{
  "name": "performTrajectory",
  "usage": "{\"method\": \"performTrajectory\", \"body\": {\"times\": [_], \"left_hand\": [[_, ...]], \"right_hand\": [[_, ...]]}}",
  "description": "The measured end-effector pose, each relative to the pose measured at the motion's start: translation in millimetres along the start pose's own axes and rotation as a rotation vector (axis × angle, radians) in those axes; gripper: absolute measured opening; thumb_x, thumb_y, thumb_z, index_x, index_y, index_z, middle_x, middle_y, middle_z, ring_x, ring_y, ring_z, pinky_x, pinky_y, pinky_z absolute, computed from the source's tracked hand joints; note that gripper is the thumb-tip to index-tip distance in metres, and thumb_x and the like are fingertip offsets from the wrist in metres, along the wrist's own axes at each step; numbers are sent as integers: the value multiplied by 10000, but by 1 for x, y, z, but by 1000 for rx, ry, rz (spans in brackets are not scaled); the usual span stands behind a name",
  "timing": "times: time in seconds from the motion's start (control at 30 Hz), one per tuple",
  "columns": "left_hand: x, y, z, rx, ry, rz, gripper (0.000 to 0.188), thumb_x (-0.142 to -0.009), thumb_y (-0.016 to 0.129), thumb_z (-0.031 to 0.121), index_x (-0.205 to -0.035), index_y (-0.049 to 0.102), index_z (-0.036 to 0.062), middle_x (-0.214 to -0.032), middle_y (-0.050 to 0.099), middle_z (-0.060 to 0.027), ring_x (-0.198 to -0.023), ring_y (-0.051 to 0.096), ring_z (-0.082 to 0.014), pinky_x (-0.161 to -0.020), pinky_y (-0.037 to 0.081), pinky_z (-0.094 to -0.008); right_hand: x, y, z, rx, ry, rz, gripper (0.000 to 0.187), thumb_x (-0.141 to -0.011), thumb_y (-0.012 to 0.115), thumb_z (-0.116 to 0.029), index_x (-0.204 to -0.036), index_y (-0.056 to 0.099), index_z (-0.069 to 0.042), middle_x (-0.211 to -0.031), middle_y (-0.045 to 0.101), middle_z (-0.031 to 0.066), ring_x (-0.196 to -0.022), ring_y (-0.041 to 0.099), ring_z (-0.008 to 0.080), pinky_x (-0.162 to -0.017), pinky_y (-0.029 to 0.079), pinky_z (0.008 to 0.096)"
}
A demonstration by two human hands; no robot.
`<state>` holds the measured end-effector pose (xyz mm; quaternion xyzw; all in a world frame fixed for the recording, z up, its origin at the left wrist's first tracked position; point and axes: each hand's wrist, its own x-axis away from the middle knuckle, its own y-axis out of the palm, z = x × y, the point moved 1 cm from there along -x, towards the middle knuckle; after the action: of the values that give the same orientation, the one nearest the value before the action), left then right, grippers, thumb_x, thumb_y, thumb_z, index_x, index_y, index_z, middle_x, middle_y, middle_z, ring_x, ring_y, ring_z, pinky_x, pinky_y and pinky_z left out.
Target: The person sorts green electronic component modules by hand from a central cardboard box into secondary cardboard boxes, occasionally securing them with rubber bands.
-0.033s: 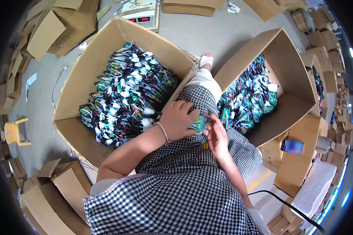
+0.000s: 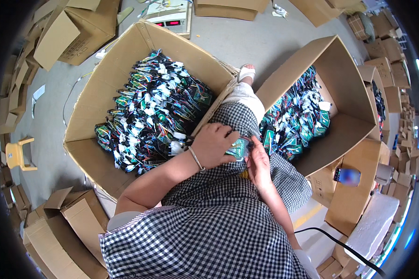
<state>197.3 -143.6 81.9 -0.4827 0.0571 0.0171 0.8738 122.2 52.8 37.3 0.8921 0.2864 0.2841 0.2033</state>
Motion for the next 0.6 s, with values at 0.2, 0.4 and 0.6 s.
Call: {"method": "performTrajectory", "body": {"times": [0.2, 0.4, 0.6], "left_hand": [[23, -33, 17, 156, -7, -27, 737, -600, 812, 320, -1210, 480, 73, -1163, 536, -137, -1068, 535, -310, -943, 393, -433], [43, -56, -1, 208, 52, -59, 541, -592, 812, 317, -1011, 575, 68, -982, 576, -104, -981, 566, -311, -929, 427, -440], [49, -113, -34, 16, -245, 301, 461, -531, 802, 220, -904, 579, 67, -903, 587, -104, -819, 589, -299, -711, 488, -384]], "right_hand": [[16, 52, -34, 907, -418, -206, 350, -712, 725, 53, -1033, 592, 7, -1106, 625, 132, -977, 606, 228, -863, 480, 325], [20, 81, -57, 1032, -850, -587, 372, -592, 810, -49, -890, 595, 7, -1070, 624, 172, -890, 605, 324, -756, 502, 390], [22, 63, -84, 1049, -740, -217, 397, -652, 751, 4, -997, 563, 64, -1176, 581, 207, -1007, 609, 301, -857, 503, 378]]}}
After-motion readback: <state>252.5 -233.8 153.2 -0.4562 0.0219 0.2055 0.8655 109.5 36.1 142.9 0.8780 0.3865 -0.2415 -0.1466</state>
